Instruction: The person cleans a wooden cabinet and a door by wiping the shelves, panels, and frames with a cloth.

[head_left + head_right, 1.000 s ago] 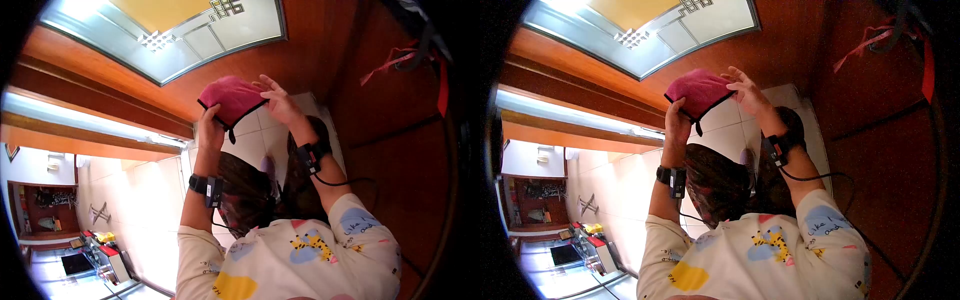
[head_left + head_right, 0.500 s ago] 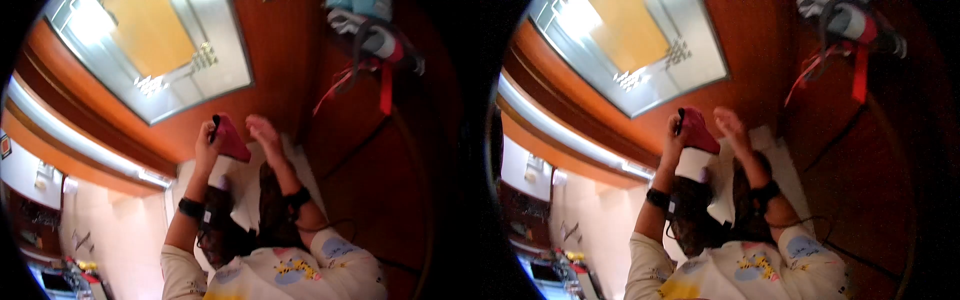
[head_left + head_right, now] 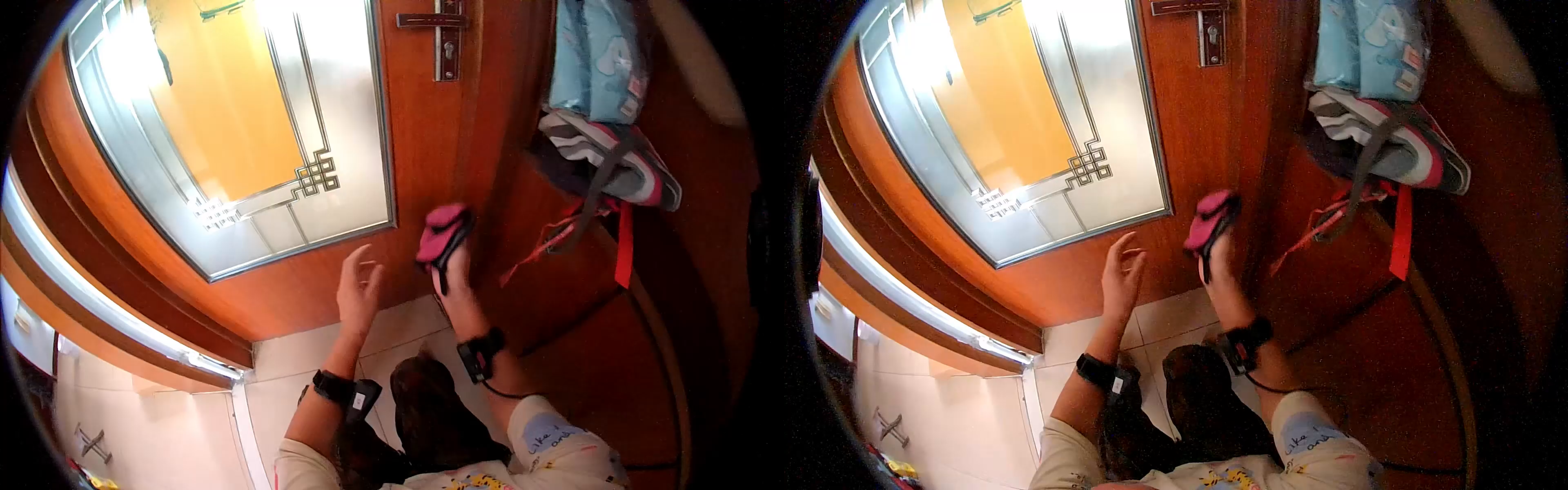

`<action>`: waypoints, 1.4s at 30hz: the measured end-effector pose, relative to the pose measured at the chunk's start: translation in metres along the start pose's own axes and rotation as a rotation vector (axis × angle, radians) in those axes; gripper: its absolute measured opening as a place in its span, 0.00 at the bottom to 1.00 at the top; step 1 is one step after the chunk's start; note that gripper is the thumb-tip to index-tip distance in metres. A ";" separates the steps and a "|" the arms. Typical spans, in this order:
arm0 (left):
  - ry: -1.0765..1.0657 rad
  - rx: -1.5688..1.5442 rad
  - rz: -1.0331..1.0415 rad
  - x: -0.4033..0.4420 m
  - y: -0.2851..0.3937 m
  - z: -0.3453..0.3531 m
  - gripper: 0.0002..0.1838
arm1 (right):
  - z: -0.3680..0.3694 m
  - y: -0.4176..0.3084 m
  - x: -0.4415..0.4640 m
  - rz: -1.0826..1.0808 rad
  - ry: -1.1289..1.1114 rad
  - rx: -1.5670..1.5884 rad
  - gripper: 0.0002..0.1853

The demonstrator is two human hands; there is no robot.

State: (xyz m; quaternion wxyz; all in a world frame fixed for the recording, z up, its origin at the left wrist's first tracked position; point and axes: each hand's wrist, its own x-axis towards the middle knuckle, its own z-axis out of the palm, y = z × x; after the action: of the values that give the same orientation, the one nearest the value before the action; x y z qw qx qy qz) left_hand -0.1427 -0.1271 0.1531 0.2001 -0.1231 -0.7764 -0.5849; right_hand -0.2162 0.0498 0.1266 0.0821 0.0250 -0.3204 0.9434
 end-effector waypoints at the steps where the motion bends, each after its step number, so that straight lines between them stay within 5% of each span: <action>1: 0.042 0.003 -0.075 0.005 -0.024 -0.004 0.21 | 0.004 0.000 0.032 -0.080 -0.079 0.027 0.16; 3: 0.080 -0.006 -0.150 0.008 -0.072 -0.005 0.20 | 0.069 -0.014 0.063 -0.350 0.276 -0.226 0.18; 5: 0.058 -0.030 -0.240 -0.003 -0.112 -0.002 0.21 | 0.130 -0.032 0.085 -0.712 0.212 -0.372 0.23; 9: 0.028 0.091 -0.317 -0.019 -0.152 -0.005 0.20 | 0.199 -0.057 0.125 -0.999 0.067 -0.803 0.29; 11: -0.073 -0.131 -0.342 -0.011 -0.152 -0.006 0.21 | 0.197 -0.047 0.148 -1.224 0.098 -1.169 0.30; 14: -0.112 0.105 -0.238 0.000 -0.142 -0.016 0.21 | 0.169 -0.018 0.145 -1.248 0.110 -1.357 0.30; 17: -0.112 -0.025 -0.351 0.015 -0.134 -0.031 0.21 | 0.149 -0.004 0.149 -1.205 0.110 -1.437 0.30; 22: -0.071 0.013 -0.265 0.031 -0.153 -0.033 0.19 | 0.214 -0.055 0.168 -1.452 0.036 -1.397 0.30; 26: -0.074 0.039 -0.232 0.036 -0.157 -0.031 0.19 | 0.232 -0.069 0.176 -1.437 0.054 -1.427 0.33; 33: -0.098 0.046 -0.274 0.043 -0.145 -0.035 0.20 | 0.161 -0.011 0.155 -1.286 0.127 -1.484 0.32; 42: -0.119 0.030 -0.276 0.042 -0.157 -0.037 0.20 | 0.241 -0.081 0.179 -1.511 0.005 -1.432 0.33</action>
State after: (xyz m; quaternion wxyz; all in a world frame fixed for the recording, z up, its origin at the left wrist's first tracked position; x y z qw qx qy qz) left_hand -0.2407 -0.2089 0.0465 0.0735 -0.0466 -0.8052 -0.5866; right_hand -0.3802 -0.0086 0.3841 0.6480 0.1626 -0.7059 0.2353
